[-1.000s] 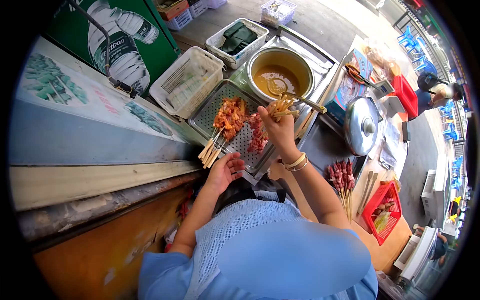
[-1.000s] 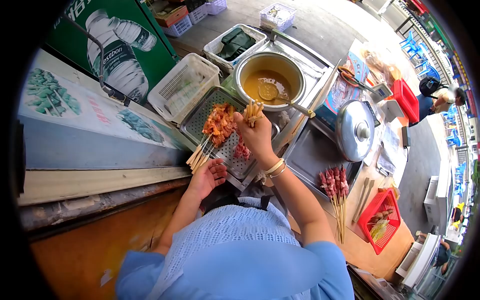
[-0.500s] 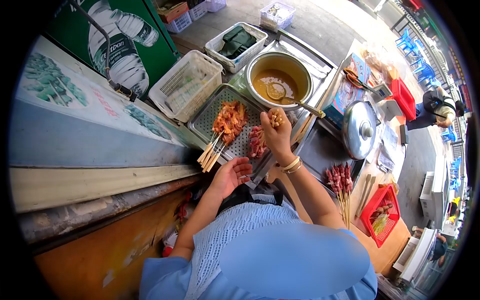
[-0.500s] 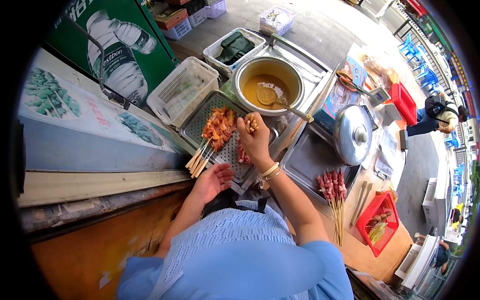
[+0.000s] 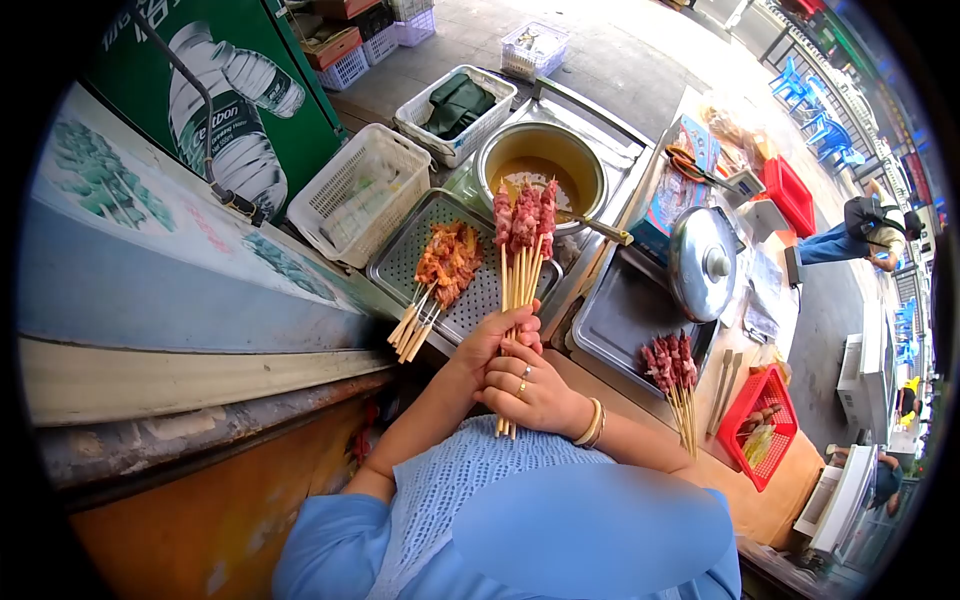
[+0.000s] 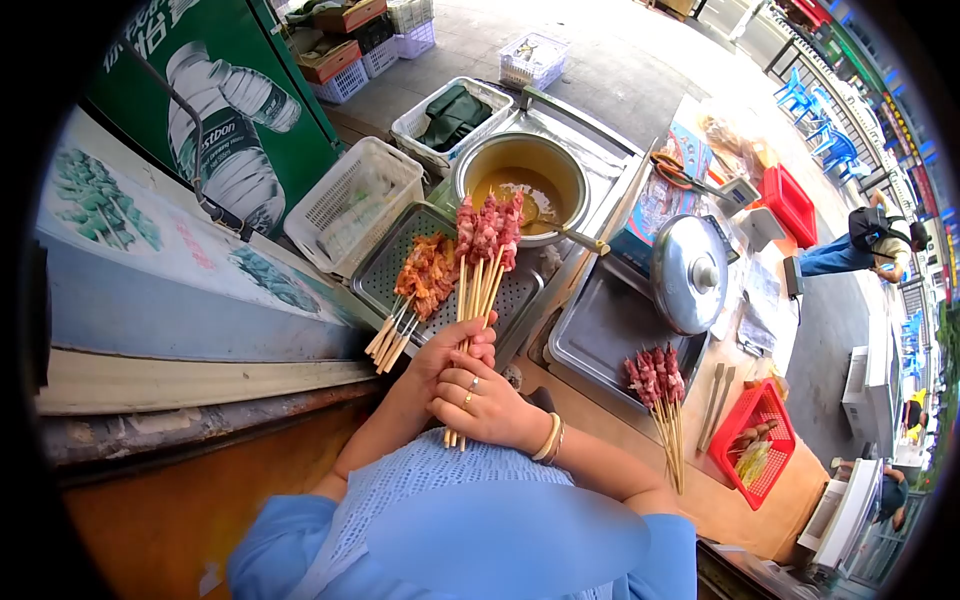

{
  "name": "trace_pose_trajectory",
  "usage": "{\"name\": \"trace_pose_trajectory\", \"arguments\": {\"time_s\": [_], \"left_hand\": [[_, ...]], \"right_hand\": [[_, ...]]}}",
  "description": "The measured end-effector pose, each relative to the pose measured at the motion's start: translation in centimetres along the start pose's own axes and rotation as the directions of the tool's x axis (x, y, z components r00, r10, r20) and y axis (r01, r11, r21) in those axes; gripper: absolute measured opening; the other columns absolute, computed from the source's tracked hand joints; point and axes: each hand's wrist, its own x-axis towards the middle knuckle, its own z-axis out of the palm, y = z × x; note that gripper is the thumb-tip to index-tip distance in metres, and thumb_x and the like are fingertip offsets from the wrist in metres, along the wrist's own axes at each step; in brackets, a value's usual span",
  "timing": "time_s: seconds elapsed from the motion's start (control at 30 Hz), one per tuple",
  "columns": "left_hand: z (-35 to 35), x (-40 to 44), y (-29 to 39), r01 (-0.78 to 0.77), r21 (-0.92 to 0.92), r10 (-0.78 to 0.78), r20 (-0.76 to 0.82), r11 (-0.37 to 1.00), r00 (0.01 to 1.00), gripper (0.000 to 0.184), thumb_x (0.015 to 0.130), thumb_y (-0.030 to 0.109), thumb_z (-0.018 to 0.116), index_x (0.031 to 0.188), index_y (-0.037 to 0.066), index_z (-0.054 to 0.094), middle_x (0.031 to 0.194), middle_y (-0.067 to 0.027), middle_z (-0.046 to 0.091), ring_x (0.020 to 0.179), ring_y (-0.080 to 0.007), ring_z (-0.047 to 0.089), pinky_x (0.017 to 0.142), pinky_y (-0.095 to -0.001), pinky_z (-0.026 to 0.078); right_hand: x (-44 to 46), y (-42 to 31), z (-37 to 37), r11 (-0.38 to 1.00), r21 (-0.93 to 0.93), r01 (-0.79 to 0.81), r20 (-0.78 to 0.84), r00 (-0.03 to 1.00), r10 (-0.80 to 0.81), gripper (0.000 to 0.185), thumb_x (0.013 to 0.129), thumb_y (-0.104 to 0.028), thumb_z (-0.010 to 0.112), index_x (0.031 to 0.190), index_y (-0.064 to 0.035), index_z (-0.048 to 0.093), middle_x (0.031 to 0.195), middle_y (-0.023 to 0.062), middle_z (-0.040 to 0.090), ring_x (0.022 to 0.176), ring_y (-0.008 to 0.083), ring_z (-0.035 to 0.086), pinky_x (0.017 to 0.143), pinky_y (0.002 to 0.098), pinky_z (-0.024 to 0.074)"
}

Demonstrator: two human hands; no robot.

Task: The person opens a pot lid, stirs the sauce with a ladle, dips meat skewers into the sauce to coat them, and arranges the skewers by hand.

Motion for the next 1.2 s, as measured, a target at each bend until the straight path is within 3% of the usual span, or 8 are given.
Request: {"name": "trace_pose_trajectory", "arguments": {"time_s": [0.07, 0.23, 0.3, 0.47, 0.63, 0.83, 1.03, 1.2], "left_hand": [[-0.3, 0.7, 0.3, -0.094, 0.156, 0.102, -0.047, 0.983, 0.994, 0.022, 0.086, 0.011, 0.056, 0.105, 0.008, 0.044, 0.066, 0.0008, 0.045, 0.051, -0.0071, 0.046, 0.050, -0.0220, 0.045], [-3.4, 1.6, 0.7, -0.328, 0.318, 0.366, -0.067, 0.890, 0.928, 0.019, 0.086, 0.009, 0.056, 0.101, 0.009, 0.043, 0.062, -0.0001, 0.042, 0.040, -0.0051, 0.037, 0.034, -0.0193, 0.033], [-4.3, 0.3, -0.4, -0.366, 0.323, 0.403, -0.054, 0.873, 0.914, 0.020, 0.086, 0.009, 0.056, 0.101, 0.010, 0.043, 0.062, -0.0004, 0.042, 0.040, -0.0051, 0.037, 0.035, -0.0191, 0.033], [-3.9, -3.2, -2.9, -0.387, 0.314, 0.406, 0.005, 0.867, 0.914, 0.023, 0.087, 0.008, 0.056, 0.106, 0.012, 0.043, 0.061, -0.0005, 0.042, 0.041, -0.0054, 0.038, 0.037, -0.0197, 0.034], [-3.0, -5.7, -3.5, -0.304, 0.370, 0.314, 0.036, 0.878, 0.949, 0.025, 0.087, 0.010, 0.056, 0.107, 0.012, 0.042, 0.060, -0.0006, 0.039, 0.042, -0.0066, 0.038, 0.040, -0.0213, 0.036], [-3.2, -6.1, -4.2, -0.219, 0.451, 0.218, 0.056, 0.865, 0.974, 0.024, 0.086, 0.007, 0.056, 0.106, 0.008, 0.042, 0.059, -0.0006, 0.043, 0.044, -0.0086, 0.043, 0.043, -0.0233, 0.040], [-3.0, -5.8, -4.1, -0.176, 0.414, 0.212, -0.042, 0.893, 0.976, 0.009, 0.086, 0.007, 0.057, 0.085, 0.005, 0.048, 0.056, -0.0006, 0.042, 0.044, -0.0088, 0.040, 0.044, -0.0223, 0.038], [-2.4, -4.1, -4.6, -0.190, 0.386, 0.253, -0.118, 0.903, 0.960, 0.012, 0.088, 0.010, 0.054, 0.081, 0.007, 0.045, 0.053, -0.0005, 0.038, 0.042, -0.0087, 0.038, 0.041, -0.0235, 0.036]], "right_hand": [[-1.6, -0.1, 0.2, 0.994, -0.105, -0.044, 0.111, 0.992, 0.056, 0.027, 0.071, -0.010, 0.058, 0.097, -0.0038, 0.053, 0.104, 0.0115, 0.054, 0.103, 0.0272, 0.052, 0.095, 0.0431, 0.0387], [-5.7, -1.2, 0.4, 0.889, -0.325, -0.324, 0.069, 0.929, 0.364, 0.045, 0.072, -0.003, 0.058, 0.116, -0.0073, 0.053, 0.130, 0.0150, 0.041, 0.114, 0.0310, 0.048, 0.096, 0.0434, 0.0389], [-6.8, -1.4, -0.1, 0.638, 0.081, -0.766, -0.008, 0.640, 0.769, 0.038, 0.074, 0.003, 0.053, 0.111, -0.0037, 0.055, 0.124, 0.0142, 0.047, 0.109, 0.0327, 0.050, 0.091, 0.0403, 0.0431], [-9.0, -1.2, 0.1, 0.416, 0.304, -0.857, 0.015, 0.441, 0.897, 0.026, 0.080, 0.002, 0.050, 0.105, 0.0003, 0.056, 0.112, 0.0122, 0.053, 0.100, 0.0238, 0.056, 0.083, 0.0317, 0.0472], [-11.5, 0.9, 1.8, 0.189, 0.460, -0.867, 0.108, 0.267, 0.958, 0.025, 0.085, -0.005, 0.052, 0.110, 0.0002, 0.053, 0.108, 0.0092, 0.054, 0.098, 0.0150, 0.056, 0.078, 0.0268, 0.0479], [-14.5, 11.2, 0.8, -0.067, 0.864, -0.499, 0.018, -0.103, 0.995, 0.064, 0.085, -0.016, 0.062, 0.135, -0.0048, 0.024, 0.120, 0.0114, 0.046, 0.099, 0.0190, 0.055, 0.078, 0.0326, 0.0500], [-14.1, 21.7, -0.4, -0.067, 0.951, -0.301, 0.031, -0.122, 0.992, 0.080, 0.079, -0.021, 0.070, 0.138, -0.0129, 0.015, 0.121, 0.0098, 0.044, 0.104, 0.0210, 0.053, 0.077, 0.0368, 0.0500], [-12.7, 26.6, 0.6, -0.029, 0.926, -0.375, -0.026, -0.140, 0.990, 0.029, 0.082, -0.020, 0.066, 0.104, -0.0044, 0.056, 0.088, 0.0044, 0.061, 0.073, 0.0150, 0.063, 0.061, 0.0241, 0.0512]]}}
